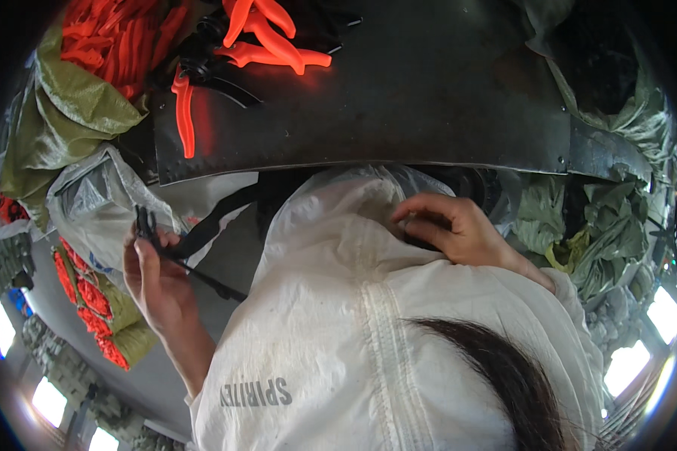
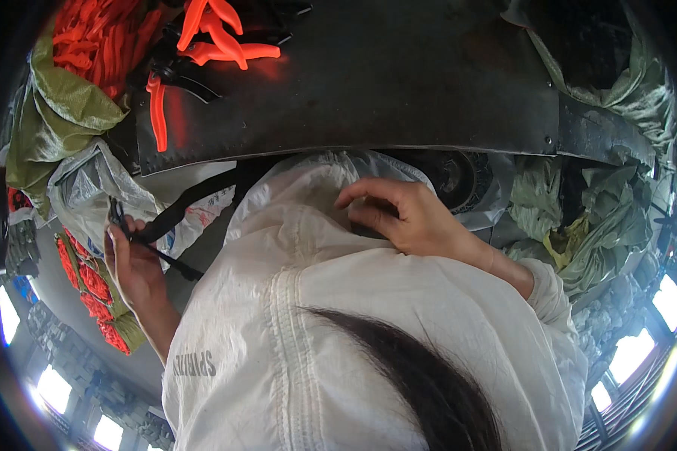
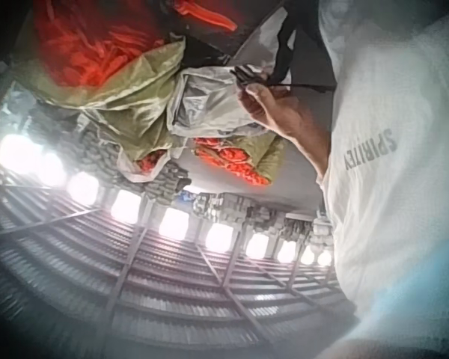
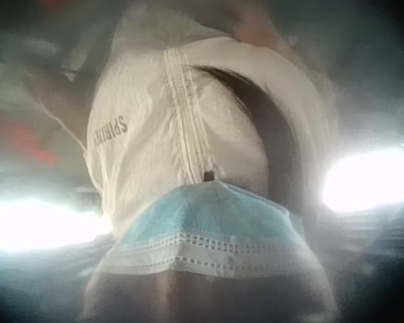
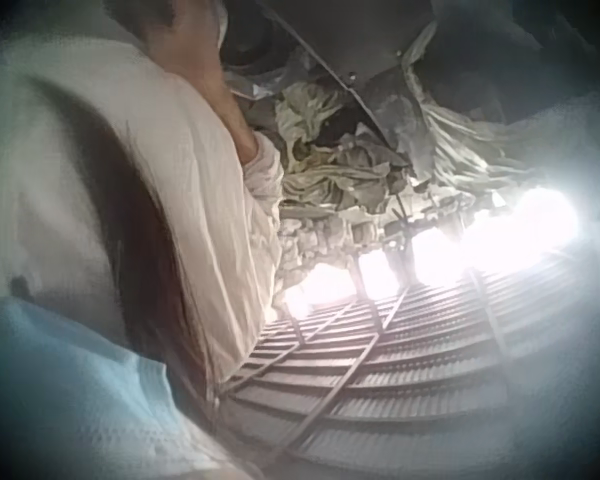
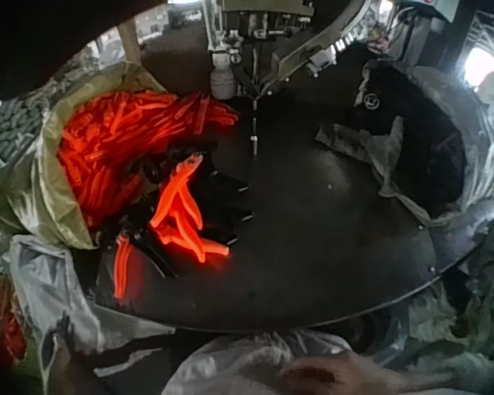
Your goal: The person packs assembled pieces into a bag, adjusts a waist belt, and attaches plastic handle components to black base parts using a machine.
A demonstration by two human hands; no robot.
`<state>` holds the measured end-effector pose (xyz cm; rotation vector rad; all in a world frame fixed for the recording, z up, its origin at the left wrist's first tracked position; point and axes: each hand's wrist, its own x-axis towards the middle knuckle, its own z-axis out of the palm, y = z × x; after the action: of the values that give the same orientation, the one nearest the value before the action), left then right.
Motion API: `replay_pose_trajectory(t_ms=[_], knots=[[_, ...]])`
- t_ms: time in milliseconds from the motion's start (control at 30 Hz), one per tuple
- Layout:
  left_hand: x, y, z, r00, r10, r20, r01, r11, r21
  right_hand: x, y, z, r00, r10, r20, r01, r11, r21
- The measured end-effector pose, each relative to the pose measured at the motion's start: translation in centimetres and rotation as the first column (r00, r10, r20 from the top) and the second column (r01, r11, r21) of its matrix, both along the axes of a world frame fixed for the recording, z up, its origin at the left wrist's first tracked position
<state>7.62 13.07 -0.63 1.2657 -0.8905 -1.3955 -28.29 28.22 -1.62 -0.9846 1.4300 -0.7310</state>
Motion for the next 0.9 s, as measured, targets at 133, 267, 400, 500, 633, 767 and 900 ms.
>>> replay_pose_trajectory(t_ms=[133,267,400,500,633,767,900], knots=[[-6.3,3.6,2.9,0.908,-0.378,-0.179,0.372,0.926,-0.068,-0.6,0.0,-0.8,0.905,-0.417,0.088,0.383,0.887,0.259],[-12.2,2.6,1.3,0.644,-0.701,-0.306,0.761,0.548,0.347,-4.9,3.3,-3.8,0.452,-0.746,0.489,0.619,0.657,0.430],[-9.9,1.5,1.4,0.825,-0.500,-0.263,0.557,0.798,0.230,-2.9,5.2,-1.2,0.265,-0.928,0.262,0.698,0.372,0.612],[-3.7,-0.2,2.5,0.827,-0.508,-0.242,0.553,0.813,0.184,-4.9,11.0,-1.5,0.412,-0.824,0.388,0.606,0.566,0.559],[4.0,-0.1,5.3,0.811,-0.420,-0.408,0.481,0.875,0.055,-6.4,13.3,1.5,0.682,-0.652,0.331,0.504,0.747,0.432],[12.7,-2.2,10.6,0.531,-0.533,-0.659,0.589,0.791,-0.165,-9.2,15.7,2.9,0.708,-0.613,0.350,0.416,0.763,0.495],[10.9,1.2,15.4,0.556,-0.218,-0.802,0.192,0.973,-0.131,-9.9,16.4,3.5,0.730,-0.574,0.370,0.352,0.781,0.517]])
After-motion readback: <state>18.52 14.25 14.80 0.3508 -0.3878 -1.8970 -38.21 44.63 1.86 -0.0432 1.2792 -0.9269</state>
